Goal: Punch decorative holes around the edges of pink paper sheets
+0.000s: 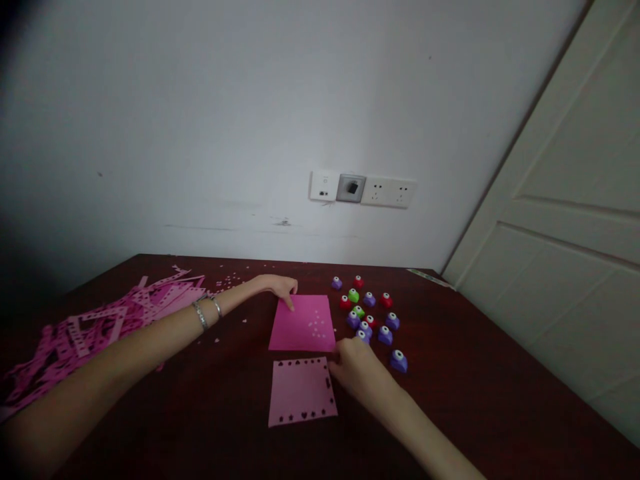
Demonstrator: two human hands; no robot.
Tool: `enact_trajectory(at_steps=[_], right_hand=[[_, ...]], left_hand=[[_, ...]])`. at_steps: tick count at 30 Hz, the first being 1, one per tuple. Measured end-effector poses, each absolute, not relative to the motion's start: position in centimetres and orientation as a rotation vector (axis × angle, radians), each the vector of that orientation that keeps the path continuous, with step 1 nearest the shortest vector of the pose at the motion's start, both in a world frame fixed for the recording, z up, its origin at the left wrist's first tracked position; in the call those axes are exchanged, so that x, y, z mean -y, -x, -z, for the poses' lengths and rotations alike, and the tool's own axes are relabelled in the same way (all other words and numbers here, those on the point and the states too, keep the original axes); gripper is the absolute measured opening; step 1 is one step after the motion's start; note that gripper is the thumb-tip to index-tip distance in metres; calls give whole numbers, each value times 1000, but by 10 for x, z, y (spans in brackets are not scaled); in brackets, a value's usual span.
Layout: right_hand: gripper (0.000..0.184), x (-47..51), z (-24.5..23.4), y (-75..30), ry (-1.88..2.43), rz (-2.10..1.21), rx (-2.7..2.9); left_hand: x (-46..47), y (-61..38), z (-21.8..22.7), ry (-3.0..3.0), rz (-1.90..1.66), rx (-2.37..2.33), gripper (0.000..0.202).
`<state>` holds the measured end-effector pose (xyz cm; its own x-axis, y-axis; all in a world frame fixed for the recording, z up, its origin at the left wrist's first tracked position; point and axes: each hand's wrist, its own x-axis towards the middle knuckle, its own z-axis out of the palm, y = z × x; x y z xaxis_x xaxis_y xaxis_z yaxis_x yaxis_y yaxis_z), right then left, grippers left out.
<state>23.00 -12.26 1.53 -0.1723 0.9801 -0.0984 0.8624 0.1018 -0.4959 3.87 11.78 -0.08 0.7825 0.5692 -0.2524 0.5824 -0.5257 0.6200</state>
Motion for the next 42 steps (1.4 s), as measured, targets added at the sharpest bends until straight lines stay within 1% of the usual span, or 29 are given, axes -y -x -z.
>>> enact_trajectory(at_steps=[2, 4, 6, 10, 14, 20, 25, 29, 34, 42], right_hand=[[20, 113, -20, -228, 1793, -393, 2224], [22, 103, -20, -225, 1751, -313, 2285], [25, 93, -18, -222, 1734, -303, 2333], [17, 79, -14, -218, 1753, -327, 2427], [14, 74, -15, -218, 1758, -342, 2448], [15, 73, -17, -216, 1761, -347, 2466], [15, 69, -16, -215, 1757, -339, 2492], [13, 68, -10, -217, 1789, -311, 2489], [14, 72, -2, -219, 1819, -265, 2462], [14, 73, 0, -218, 1856, -235, 2447]], left_hand=[[-119, -42, -1, -2288, 129, -879, 34], [-119, -45, -3, -2322, 213, -916, 33], [-118, -48, -5, -2339, 259, -946, 31], [-116, -53, -9, -2356, 313, -982, 30], [-115, -56, -12, -2358, 365, -979, 31], [-120, -57, -14, -2295, 399, -985, 30], [-122, -51, -18, -2211, 372, -958, 21], [-117, -45, -18, -2169, 342, -929, 21], [-112, -48, -16, -2267, 264, -954, 13], [-103, -55, -14, -2388, 183, -1044, 10]])
